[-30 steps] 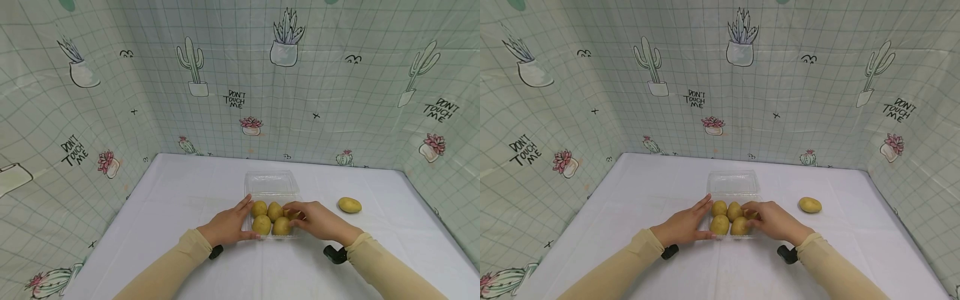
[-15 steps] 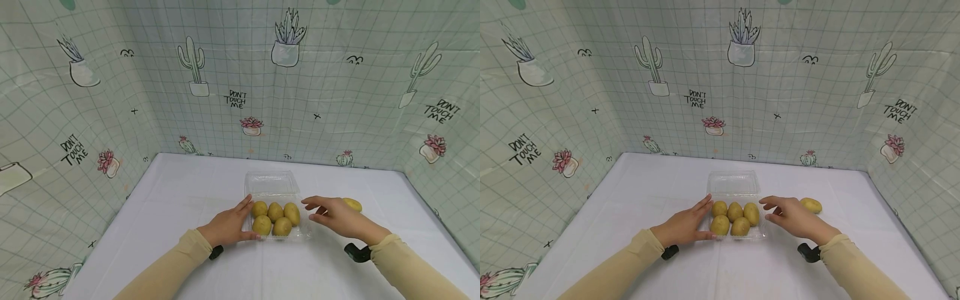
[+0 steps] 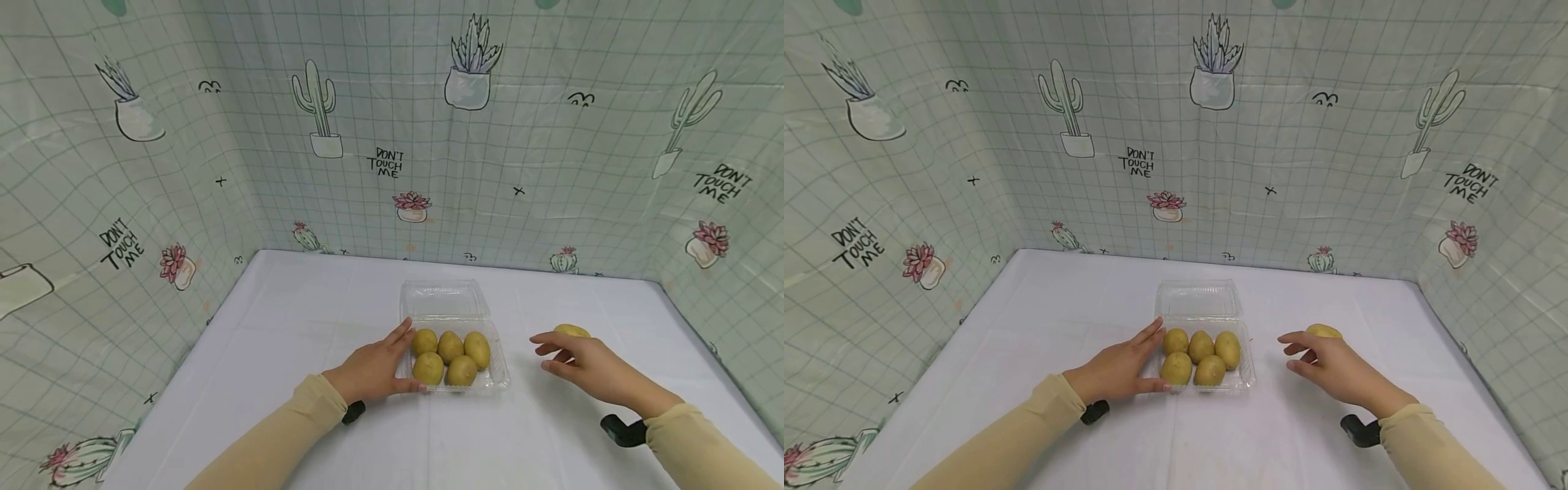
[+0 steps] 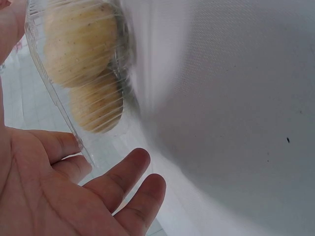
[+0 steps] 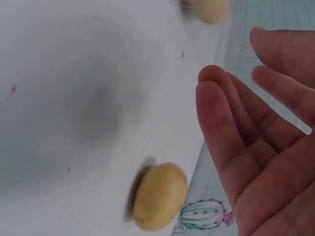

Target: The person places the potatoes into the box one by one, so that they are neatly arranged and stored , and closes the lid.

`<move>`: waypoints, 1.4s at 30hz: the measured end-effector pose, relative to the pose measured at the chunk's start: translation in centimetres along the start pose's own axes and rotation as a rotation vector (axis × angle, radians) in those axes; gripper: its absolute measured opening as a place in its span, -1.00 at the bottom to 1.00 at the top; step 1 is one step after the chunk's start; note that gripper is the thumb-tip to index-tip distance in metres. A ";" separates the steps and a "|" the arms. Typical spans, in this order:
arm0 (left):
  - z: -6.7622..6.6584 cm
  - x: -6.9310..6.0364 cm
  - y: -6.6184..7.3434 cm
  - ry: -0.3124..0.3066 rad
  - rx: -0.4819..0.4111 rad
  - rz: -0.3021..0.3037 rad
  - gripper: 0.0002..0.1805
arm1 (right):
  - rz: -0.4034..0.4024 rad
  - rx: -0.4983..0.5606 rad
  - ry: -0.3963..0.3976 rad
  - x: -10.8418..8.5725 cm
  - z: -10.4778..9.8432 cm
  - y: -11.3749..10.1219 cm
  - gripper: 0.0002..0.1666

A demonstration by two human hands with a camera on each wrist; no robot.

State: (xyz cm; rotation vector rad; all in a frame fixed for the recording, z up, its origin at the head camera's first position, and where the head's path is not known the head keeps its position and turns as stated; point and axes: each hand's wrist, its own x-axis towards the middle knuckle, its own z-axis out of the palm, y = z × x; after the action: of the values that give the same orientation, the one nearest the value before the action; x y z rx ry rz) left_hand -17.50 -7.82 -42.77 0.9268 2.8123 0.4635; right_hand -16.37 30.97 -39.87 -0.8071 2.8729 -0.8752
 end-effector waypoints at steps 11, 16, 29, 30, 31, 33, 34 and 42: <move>0.4 0.1 -0.1 0.001 0.025 -0.007 0.09 | 0.102 -0.043 0.019 -1.7 -1.6 3.1 -0.57; 0.4 0.2 -0.2 0.004 0.029 -0.007 0.10 | 0.161 -0.059 0.022 -2.4 -2.2 4.4 -0.55; 0.5 0.2 -0.2 0.003 0.033 -0.006 0.10 | 0.259 -0.118 0.056 -3.4 -3.6 6.8 -0.47; 0.4 0.2 -0.2 0.002 0.034 -0.005 0.10 | 0.264 -0.119 0.062 -3.4 -3.7 7.0 -0.46; 0.4 0.2 -0.2 0.002 0.033 -0.005 0.10 | 0.271 -0.119 0.064 -3.5 -3.7 7.1 -0.46; 0.4 0.1 -0.1 0.001 0.032 -0.006 0.10 | 0.283 -0.123 0.069 -3.5 -3.7 7.4 -0.45; 0.4 0.1 -0.2 0.002 0.031 -0.006 0.10 | 0.290 -0.120 0.068 -3.5 -3.6 7.5 -0.45; 0.6 0.2 -0.3 -0.001 0.038 -0.009 0.10 | 0.314 -0.091 0.059 -3.3 -3.2 8.4 -0.41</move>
State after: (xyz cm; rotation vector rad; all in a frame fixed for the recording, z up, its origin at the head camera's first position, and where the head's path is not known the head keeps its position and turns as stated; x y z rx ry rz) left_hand -17.68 -7.76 -43.41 0.9204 2.8329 0.4093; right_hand -18.06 40.13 -41.95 -0.3226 2.9919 -0.7467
